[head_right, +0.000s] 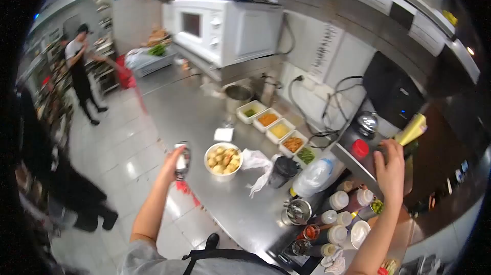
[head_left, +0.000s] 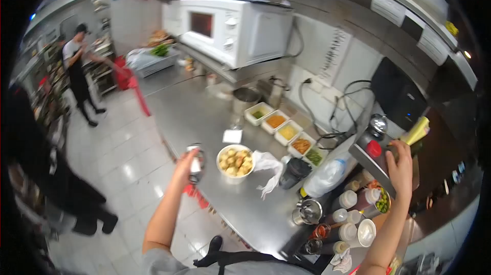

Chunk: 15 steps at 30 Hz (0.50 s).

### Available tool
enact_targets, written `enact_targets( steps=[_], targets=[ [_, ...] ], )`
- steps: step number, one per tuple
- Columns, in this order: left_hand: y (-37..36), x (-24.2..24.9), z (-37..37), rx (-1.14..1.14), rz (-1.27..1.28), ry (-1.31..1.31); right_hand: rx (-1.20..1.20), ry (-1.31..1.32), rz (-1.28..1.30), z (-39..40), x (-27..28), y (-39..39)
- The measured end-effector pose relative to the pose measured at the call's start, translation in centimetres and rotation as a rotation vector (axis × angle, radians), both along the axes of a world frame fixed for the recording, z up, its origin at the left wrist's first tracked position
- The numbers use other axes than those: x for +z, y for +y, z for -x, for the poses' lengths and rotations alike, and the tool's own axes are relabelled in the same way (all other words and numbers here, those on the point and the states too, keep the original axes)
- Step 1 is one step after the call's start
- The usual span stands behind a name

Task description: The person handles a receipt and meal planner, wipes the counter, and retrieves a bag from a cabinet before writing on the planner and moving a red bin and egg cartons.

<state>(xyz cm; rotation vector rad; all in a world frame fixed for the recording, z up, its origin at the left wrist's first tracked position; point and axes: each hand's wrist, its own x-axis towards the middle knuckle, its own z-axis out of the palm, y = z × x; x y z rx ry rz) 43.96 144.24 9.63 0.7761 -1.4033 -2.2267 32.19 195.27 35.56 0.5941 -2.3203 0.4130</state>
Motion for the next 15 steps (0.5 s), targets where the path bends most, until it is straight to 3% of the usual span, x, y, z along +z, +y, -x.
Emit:
enact_targets(
  steps=[1,3,5,9,13,15],
  targets=[
    [-3.8,-1.2,1.9,-0.044,0.077,0.020,-0.018,0.033,-0.002,0.0,0.0,-0.1],
    [-7.7,-1.0,6.0,0.152,0.395,-0.136,-0.147,0.022,-0.001,-0.2,0.0,-0.3],
    [-13.5,-3.9,11.4,0.013,0.453,-0.052,-0.215,-0.018,0.072,-0.8,0.5,-0.7],
    [-21.3,-9.1,23.1,0.209,1.023,-0.383,-0.351,0.262,0.325,0.0,1.6,-0.1],
    [-21.0,-7.7,29.6,0.102,1.105,-0.342,-0.594,0.481,0.038,2.5,6.0,0.6],
    [-21.2,-8.4,32.2,0.052,1.089,-0.309,-0.859,0.120,0.069,4.8,8.6,1.4]
  ],
)
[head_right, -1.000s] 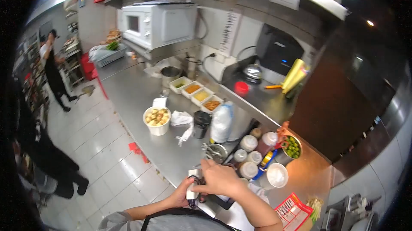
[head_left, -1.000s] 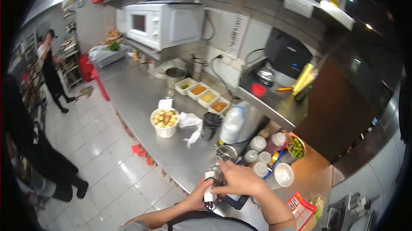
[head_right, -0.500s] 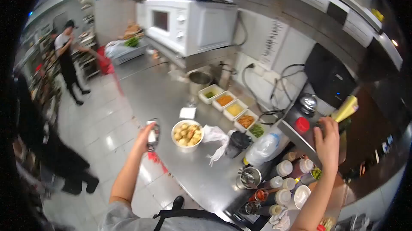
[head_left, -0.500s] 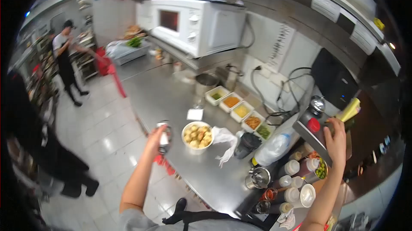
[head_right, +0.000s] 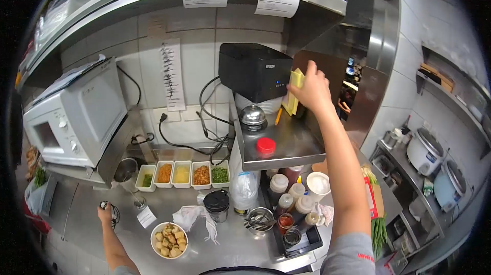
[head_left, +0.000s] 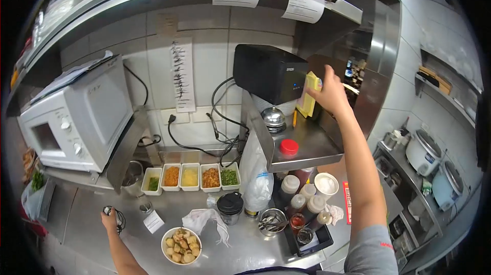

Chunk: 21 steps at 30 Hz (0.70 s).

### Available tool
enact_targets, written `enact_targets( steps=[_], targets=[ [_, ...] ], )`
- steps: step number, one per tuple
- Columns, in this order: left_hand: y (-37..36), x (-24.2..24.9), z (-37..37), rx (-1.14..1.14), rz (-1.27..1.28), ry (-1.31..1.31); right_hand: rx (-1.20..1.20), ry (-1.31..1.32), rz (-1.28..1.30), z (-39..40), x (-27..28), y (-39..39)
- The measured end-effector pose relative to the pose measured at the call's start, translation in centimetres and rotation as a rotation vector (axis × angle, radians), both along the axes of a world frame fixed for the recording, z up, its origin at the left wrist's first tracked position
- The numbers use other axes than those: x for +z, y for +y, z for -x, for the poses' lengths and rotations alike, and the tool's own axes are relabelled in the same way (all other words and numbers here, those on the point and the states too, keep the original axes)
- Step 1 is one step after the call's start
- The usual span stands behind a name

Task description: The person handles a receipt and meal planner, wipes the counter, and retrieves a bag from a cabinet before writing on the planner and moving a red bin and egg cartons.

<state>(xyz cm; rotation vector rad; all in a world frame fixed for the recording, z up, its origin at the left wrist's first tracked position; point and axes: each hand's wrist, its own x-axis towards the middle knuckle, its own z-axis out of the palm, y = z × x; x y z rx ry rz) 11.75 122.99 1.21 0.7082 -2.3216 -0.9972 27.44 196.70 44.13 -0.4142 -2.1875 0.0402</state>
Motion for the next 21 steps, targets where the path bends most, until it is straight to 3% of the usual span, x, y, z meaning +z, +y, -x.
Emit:
enact_targets(
  steps=[2,5,7,8,10,12,14,15,17,19,21],
  targets=[
    [-1.0,-3.1,2.3,-0.027,0.018,0.051,-0.107,-0.219,0.256,2.6,1.7,1.1],
    [-0.8,-4.7,3.8,-0.078,0.106,-0.101,-0.135,-0.210,0.266,4.6,1.5,2.6],
    [1.0,-3.6,2.2,0.139,0.184,-0.284,-0.025,0.049,0.189,4.9,0.9,3.5],
    [1.2,-3.0,1.9,0.134,0.181,-0.286,-0.029,0.047,0.185,4.5,1.0,3.3],
    [1.3,-1.9,0.8,0.190,0.163,-0.216,0.009,0.387,0.293,3.3,1.6,2.7],
    [0.6,-1.9,-0.8,0.272,0.231,-0.139,-0.013,0.566,0.178,0.8,2.6,2.6],
    [-2.7,-3.3,-2.5,-0.161,0.172,0.105,0.027,0.693,0.170,-3.6,3.2,1.1],
    [-0.6,0.1,-5.6,-0.313,-0.075,0.136,0.211,0.792,0.127,-5.5,2.6,1.9],
    [6.8,10.9,-13.5,-0.621,-0.626,0.023,0.587,0.861,0.459,-10.3,1.6,-2.8],
    [13.6,17.0,-18.7,-1.063,-0.672,0.254,0.850,0.820,0.692,-13.1,-0.2,-7.1],
    [20.2,20.4,-21.5,-1.458,-0.946,0.253,1.019,0.695,0.831,-14.0,-3.0,-11.9]
  ],
)
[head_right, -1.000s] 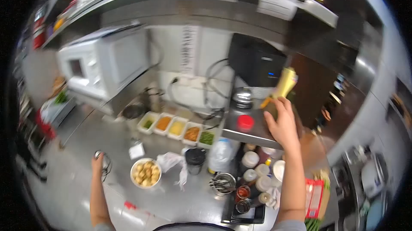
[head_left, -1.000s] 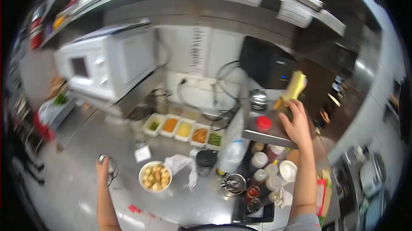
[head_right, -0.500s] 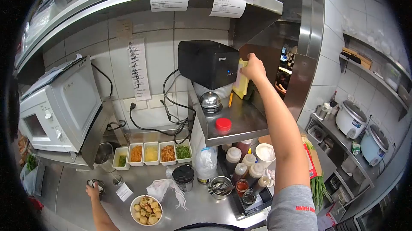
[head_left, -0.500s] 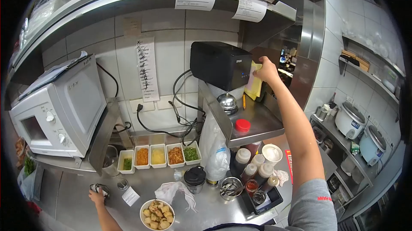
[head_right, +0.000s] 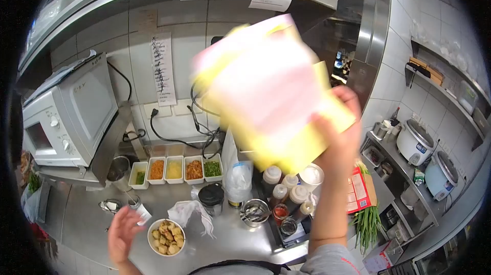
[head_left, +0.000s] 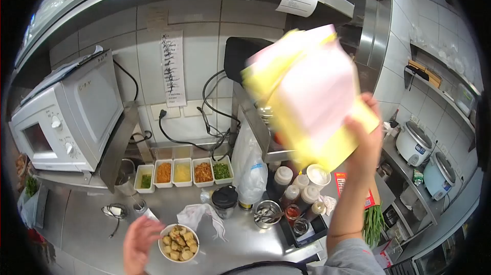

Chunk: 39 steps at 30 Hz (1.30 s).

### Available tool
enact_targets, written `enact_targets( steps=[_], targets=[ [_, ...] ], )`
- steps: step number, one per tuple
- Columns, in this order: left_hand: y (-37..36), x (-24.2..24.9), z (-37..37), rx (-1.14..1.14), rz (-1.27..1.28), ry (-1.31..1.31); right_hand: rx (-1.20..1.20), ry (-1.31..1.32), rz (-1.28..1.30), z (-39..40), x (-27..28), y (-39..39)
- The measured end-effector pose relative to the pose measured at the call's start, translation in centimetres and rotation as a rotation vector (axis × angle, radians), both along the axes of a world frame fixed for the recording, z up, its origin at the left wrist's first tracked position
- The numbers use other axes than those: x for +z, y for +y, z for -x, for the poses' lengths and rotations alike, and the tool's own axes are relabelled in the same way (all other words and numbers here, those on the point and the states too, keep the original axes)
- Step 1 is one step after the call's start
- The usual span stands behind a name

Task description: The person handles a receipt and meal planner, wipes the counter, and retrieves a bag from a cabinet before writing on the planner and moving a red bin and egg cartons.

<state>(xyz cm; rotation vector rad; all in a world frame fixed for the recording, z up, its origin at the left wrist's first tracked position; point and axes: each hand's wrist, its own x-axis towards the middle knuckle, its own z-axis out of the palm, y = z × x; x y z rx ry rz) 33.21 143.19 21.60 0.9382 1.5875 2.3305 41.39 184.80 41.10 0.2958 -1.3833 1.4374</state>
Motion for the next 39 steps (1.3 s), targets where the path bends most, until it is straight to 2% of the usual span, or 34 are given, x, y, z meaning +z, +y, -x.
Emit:
enact_targets(
  steps=[1,2,3,4,5,6,7,8,9,11,14,15,18,20,21,23,25,27,28,30,32,33,35,37,39],
  targets=[
    [4.2,2.0,-1.4,0.002,-0.042,0.000,-0.075,-0.077,-0.100,0.1,-2.0,-1.8],
    [7.9,3.0,-2.5,0.003,-0.082,0.004,0.003,-0.118,-0.138,0.1,-3.9,-4.4],
    [10.5,1.8,-2.3,-0.102,-0.257,0.164,0.054,-0.167,-0.170,0.0,-5.5,-7.3],
    [12.8,1.1,-2.7,-0.098,-0.426,0.054,-0.026,-0.184,-0.373,0.6,-8.0,-8.7],
    [14.1,-0.4,-1.9,-0.144,-0.547,0.078,0.036,-0.172,-0.477,0.9,-10.3,-10.3],
    [14.7,-0.6,-2.3,0.033,-0.546,-0.102,0.218,-0.296,-0.483,0.3,-11.0,-12.0],
    [15.0,-0.7,-2.5,0.209,-0.541,-0.281,0.392,-0.364,-0.638,0.0,-11.0,-12.2],
    [14.7,-1.1,-2.5,0.207,-0.537,-0.271,0.448,-0.337,-0.720,-0.3,-10.5,-11.8],
    [14.0,-1.8,-2.3,0.296,-0.453,-0.256,0.499,-0.310,-0.803,-0.5,-9.0,-11.0],
    [12.6,-2.7,-2.5,0.397,-0.356,-0.252,0.109,-0.185,-0.908,0.8,-6.4,-7.0],
    [8.9,-6.0,-2.6,0.397,-0.330,-0.266,-0.372,-0.468,-0.872,6.0,-3.3,1.6],
    [7.7,-6.9,-2.8,0.415,-0.334,-0.294,-0.502,-0.537,-0.946,8.1,-3.0,4.2],
    [5.4,-7.8,-3.5,0.465,-0.352,-0.308,-0.503,-0.631,-1.048,12.7,-3.5,8.8],
    [4.6,-7.1,-4.1,0.483,-0.391,-0.266,-0.557,-0.842,-1.249,14.3,-3.6,10.5],
    [4.3,-7.1,-4.1,0.490,-0.401,-0.266,-0.555,-0.834,-1.260,14.9,-3.7,11.2],
    [3.2,-7.5,-4.2,0.485,-0.374,-0.268,-0.755,-0.939,-1.222,15.8,-4.3,12.1],
    [3.1,-8.0,-4.0,0.518,-0.360,-0.271,-0.772,-0.959,-1.148,16.7,-4.2,12.2],
    [2.7,-8.9,-3.5,0.545,-0.352,-0.320,-0.723,-0.948,-1.384,17.3,-3.3,12.7],
    [2.7,-8.9,-3.4,0.543,-0.325,-0.300,-0.768,-0.754,-1.230,15.3,-2.5,10.6],
    [3.1,-8.2,-3.4,0.529,-0.358,-0.293,-0.553,-0.449,-1.100,10.9,-1.5,6.5],
    [3.4,-8.0,-2.9,0.516,-0.392,-0.290,-0.142,-0.507,-1.083,7.3,-1.8,3.7],
    [3.5,-7.9,-2.6,0.493,-0.396,-0.289,-0.138,-0.490,-1.235,6.9,-2.6,3.6],
    [3.8,-7.5,-2.4,0.462,-0.391,-0.295,-0.172,-0.484,-1.159,6.8,-3.5,4.5],
    [4.9,-5.6,-2.6,0.417,-0.367,-0.288,-0.337,-0.561,-1.214,8.2,-3.6,7.7],
    [5.5,-5.6,-2.2,0.386,-0.367,-0.302,-0.490,-0.709,-1.133,9.5,-3.6,9.9]
  ],
)
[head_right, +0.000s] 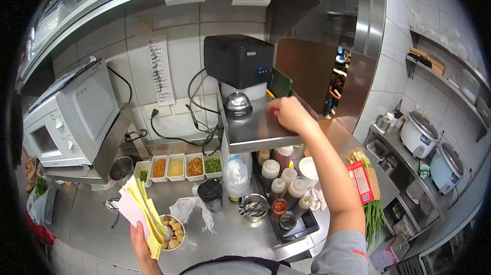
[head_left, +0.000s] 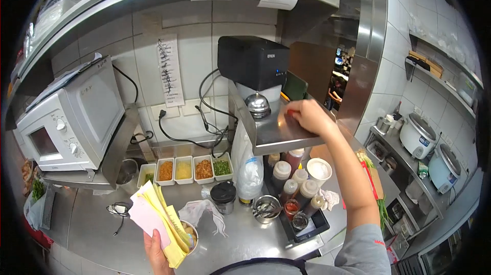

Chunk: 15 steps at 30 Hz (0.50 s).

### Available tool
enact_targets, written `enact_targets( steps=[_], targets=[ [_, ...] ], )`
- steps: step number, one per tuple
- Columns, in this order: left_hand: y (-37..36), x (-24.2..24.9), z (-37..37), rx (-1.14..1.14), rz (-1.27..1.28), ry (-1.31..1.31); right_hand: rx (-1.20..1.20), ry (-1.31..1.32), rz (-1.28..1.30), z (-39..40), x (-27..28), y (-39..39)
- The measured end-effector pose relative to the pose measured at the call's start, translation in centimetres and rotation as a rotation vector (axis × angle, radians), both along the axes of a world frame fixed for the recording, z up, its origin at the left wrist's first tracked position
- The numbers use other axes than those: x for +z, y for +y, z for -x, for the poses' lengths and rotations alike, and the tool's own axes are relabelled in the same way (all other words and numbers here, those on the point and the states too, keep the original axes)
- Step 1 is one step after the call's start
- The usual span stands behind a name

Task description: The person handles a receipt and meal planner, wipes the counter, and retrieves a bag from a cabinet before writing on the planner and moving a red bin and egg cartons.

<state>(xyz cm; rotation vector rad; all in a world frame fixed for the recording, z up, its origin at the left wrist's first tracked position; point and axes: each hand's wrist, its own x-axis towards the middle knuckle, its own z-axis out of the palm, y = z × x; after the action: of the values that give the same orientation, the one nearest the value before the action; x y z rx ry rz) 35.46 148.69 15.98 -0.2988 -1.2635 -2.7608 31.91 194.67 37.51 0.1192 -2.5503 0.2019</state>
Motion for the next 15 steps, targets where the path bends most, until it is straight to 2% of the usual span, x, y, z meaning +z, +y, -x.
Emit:
enact_targets(
  steps=[2,3,5,6,7,8,9,10,11,12,15],
  targets=[
    [0.4,0.2,-0.3,-0.029,0.005,-0.015,-0.182,-0.067,0.048,0.2,0.5,0.3],
    [1.0,0.6,-0.5,-0.026,0.047,0.026,-0.186,-0.075,0.059,-0.2,0.0,-0.3],
    [2.5,1.8,-0.8,-0.023,0.081,0.069,-0.043,0.463,-0.243,-1.4,-0.8,-2.2],
    [3.2,1.8,-0.8,-0.028,0.089,0.061,0.148,0.329,0.014,-3.8,-0.1,-5.0],
    [4.0,1.5,-0.6,0.019,0.187,0.141,0.355,0.244,0.160,-5.9,-0.3,-7.5],
    [4.9,1.4,-0.5,0.061,0.286,0.223,0.531,0.083,0.481,-8.4,-2.0,-10.1],
    [6.0,1.7,-0.8,0.052,0.290,0.228,0.613,-0.188,0.643,-10.6,-3.9,-12.0],
    [7.1,1.7,-1.1,0.035,0.299,0.229,0.837,-0.304,0.900,-11.8,-6.8,-14.2],
    [8.2,1.6,-1.3,0.021,0.366,0.296,0.845,-0.426,0.924,-12.6,-9.1,-15.9],
    [9.3,1.6,-1.6,0.003,0.434,0.365,0.791,-0.263,0.754,-13.7,-9.5,-17.6],
    [12.8,2.0,-2.3,-0.276,0.643,0.483,0.409,-0.094,0.994,-14.2,-15.3,-17.6]
  ],
)
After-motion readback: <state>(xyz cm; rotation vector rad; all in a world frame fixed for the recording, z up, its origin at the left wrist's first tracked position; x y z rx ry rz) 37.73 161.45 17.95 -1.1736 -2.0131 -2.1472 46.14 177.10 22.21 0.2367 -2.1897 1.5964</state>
